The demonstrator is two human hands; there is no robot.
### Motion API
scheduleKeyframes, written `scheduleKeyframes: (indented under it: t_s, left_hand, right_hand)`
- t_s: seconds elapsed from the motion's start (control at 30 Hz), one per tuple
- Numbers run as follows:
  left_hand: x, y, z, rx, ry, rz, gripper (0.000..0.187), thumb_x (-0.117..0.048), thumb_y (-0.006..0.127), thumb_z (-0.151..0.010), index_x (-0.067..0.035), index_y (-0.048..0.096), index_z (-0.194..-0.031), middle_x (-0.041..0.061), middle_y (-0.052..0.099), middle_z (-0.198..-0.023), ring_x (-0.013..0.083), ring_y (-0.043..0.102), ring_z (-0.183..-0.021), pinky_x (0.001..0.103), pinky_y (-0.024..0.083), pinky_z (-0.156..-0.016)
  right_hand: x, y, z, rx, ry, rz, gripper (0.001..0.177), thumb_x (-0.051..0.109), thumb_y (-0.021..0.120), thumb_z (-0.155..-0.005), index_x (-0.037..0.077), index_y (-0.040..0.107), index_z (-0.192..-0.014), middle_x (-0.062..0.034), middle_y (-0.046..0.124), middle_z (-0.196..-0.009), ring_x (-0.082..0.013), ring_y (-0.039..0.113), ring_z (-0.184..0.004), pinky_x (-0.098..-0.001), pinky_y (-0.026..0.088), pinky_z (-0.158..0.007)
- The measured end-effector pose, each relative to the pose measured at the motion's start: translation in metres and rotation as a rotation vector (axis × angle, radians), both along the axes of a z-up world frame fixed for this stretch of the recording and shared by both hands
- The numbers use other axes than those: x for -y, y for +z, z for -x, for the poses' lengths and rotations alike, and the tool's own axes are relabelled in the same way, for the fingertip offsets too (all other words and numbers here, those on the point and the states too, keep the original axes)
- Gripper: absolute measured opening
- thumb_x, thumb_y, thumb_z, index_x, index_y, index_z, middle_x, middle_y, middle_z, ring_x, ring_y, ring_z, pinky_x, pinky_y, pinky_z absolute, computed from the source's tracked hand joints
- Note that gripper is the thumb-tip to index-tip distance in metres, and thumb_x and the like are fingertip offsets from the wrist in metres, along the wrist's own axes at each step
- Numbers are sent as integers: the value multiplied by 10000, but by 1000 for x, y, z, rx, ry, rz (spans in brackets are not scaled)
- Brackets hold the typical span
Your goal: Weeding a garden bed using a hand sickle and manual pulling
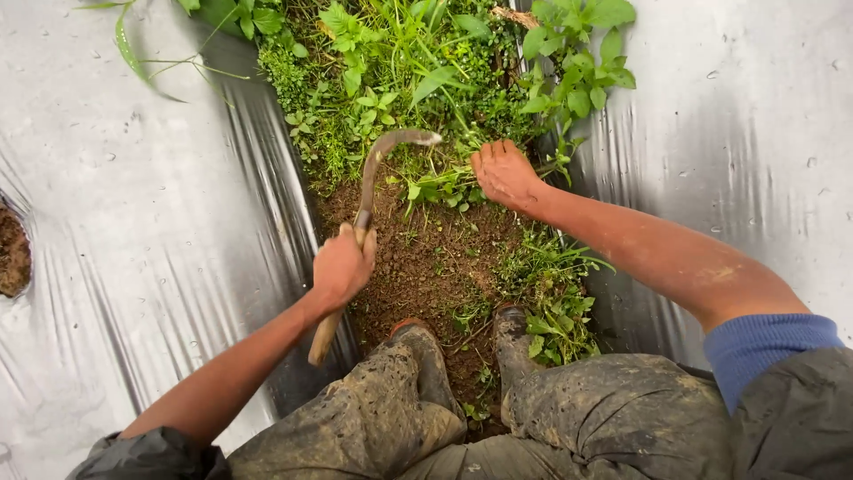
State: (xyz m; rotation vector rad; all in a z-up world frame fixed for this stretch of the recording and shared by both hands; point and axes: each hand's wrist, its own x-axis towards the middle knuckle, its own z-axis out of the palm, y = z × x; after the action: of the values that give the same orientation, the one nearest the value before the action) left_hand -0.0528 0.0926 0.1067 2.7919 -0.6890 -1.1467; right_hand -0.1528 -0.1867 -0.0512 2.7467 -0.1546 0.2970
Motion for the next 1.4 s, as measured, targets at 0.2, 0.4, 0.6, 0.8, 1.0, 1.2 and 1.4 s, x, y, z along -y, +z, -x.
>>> scheduleKeyframes:
  t_s: [0.2,0.4,0.6,0.8,1.0,1.2,1.4]
  left_hand:
    - [36,-56,-28,-57,-151,97,469,-428,360,-1104,-7,564,-1078,143,619,-742,317,733,-696,449,603,-535]
    - [41,-76,-9,-170,-320,-55,485,-415,389,-1068,40,557,-1089,244,685,-920,438,751,-954,537,638,-766]
    - [-23,-50,9,-160,-357,-181,459,-392,404,-1061,26,591,-1080,244,698,-929,434,750,-984,548,636,-817]
    - [-39,-9,18,-137,-363,-154,408,-302,343,-1091,20,591,-1127,181,691,-805,351,779,-804,426,686,-673]
    - [-6,-16,-19,-48,-155,19,401,-329,393,-1107,34,564,-1111,142,616,-693,291,703,-586,389,619,-458]
    - [28,-33,-26,83,-103,114,532,-507,441,-1061,17,526,-1045,285,683,-827,489,745,-837,570,621,-688]
    - [44,-63,-55,134,51,292,410,-349,480,-1135,35,603,-1060,199,645,-700,360,723,-628,477,629,-557]
  right_hand:
    - [6,-36,16,103,-229,-33,447,218,673,-864,153,251,-731,43,314,-704,-119,350,-672,-348,308,-707]
    - [21,-72,26,40,-148,-160,387,272,678,-900,130,356,-741,54,383,-711,-129,417,-662,-325,341,-658]
    - [9,-43,33,-153,37,-177,286,345,538,-960,150,419,-787,16,403,-748,-143,455,-627,-332,431,-635]
    - [-22,-17,48,-406,-180,-725,233,296,592,-891,73,629,-838,-61,569,-552,-290,658,-454,-364,520,-362]
    - [-40,75,78,-675,-446,-1124,247,63,535,-977,-103,580,-1154,-217,682,-794,-349,707,-577,-422,588,-453]
    - [-18,117,145,-796,-427,-727,516,77,424,-950,-101,361,-1431,-291,733,-924,-461,760,-813,-607,624,-665]
    - [-5,-16,263,-971,-549,-345,403,96,566,-831,-95,647,-1176,-178,672,-647,-378,695,-543,-613,485,-375]
